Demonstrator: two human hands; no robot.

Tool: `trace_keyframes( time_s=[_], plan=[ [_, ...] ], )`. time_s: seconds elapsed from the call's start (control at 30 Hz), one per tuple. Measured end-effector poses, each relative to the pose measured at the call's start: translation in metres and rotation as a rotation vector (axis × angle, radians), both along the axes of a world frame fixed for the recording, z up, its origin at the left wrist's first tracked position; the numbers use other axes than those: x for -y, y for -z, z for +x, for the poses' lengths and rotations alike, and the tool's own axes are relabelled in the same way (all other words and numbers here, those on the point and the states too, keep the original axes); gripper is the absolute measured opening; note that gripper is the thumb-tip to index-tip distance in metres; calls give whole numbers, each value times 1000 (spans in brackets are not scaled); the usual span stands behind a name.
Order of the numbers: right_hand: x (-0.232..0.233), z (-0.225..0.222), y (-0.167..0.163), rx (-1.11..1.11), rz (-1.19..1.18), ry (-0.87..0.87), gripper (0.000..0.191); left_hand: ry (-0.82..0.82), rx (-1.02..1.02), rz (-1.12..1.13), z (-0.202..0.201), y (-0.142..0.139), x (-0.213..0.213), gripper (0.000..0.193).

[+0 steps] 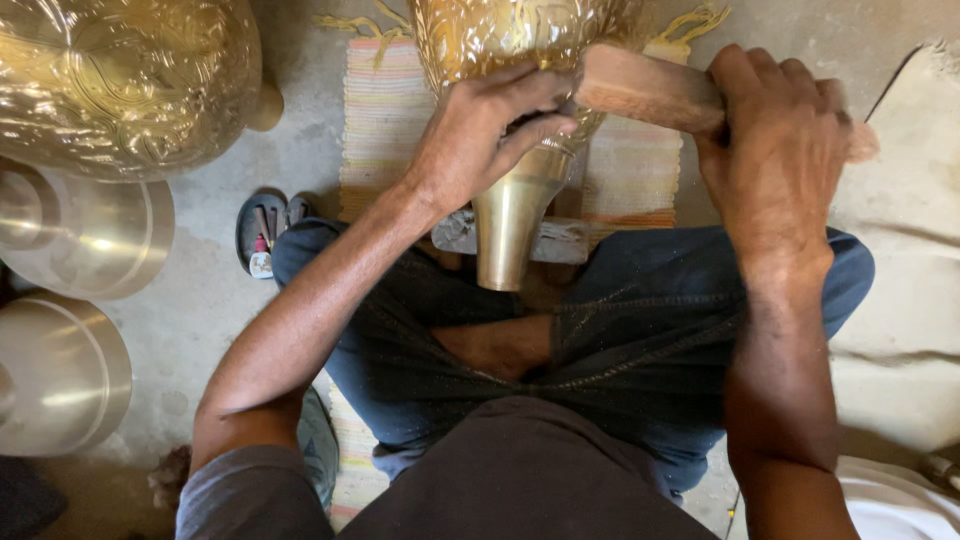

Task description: The person sits on the floor and uses a chisel and wooden mallet to engrave decorative patterns into a brass vessel. They repeatedly strike the chisel along the surface, rotating the vessel to access different areas.

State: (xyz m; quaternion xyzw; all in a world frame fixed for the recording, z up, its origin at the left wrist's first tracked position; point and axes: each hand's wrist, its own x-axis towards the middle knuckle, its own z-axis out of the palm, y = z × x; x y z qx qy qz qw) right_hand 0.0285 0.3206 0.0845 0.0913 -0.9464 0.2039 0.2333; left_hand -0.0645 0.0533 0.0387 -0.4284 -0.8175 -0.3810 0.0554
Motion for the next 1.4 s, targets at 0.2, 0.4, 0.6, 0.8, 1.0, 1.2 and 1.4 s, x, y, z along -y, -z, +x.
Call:
trace_keyframes(
  time_s=[0.2, 0.4, 0.6, 0.8, 1.0, 1.2, 1.4],
  plan=[
    [6, 0, -10, 85, -166, -19, 24, -26, 41, 28, 2, 5, 3, 33],
    [11, -5, -10, 144, -143, -10, 21, 1, 45, 76, 1, 5, 5, 31],
    [2, -5, -4, 79, 9, 6, 21, -27, 57, 50, 2, 3, 7, 36],
    [-2, -13, 8, 45, 34, -6, 20, 1, 42, 57, 3, 8, 7, 35],
    [-7, -11, 14, 77, 147, -32, 22, 23, 64, 70, 3, 11, 9, 30],
    [-6, -14, 14, 79, 222, -48, 23, 9, 52, 38, 3, 6, 10, 30],
    [3, -14, 5, 93, -36, -22, 23, -6, 61, 48, 4, 0, 13, 36]
  ],
)
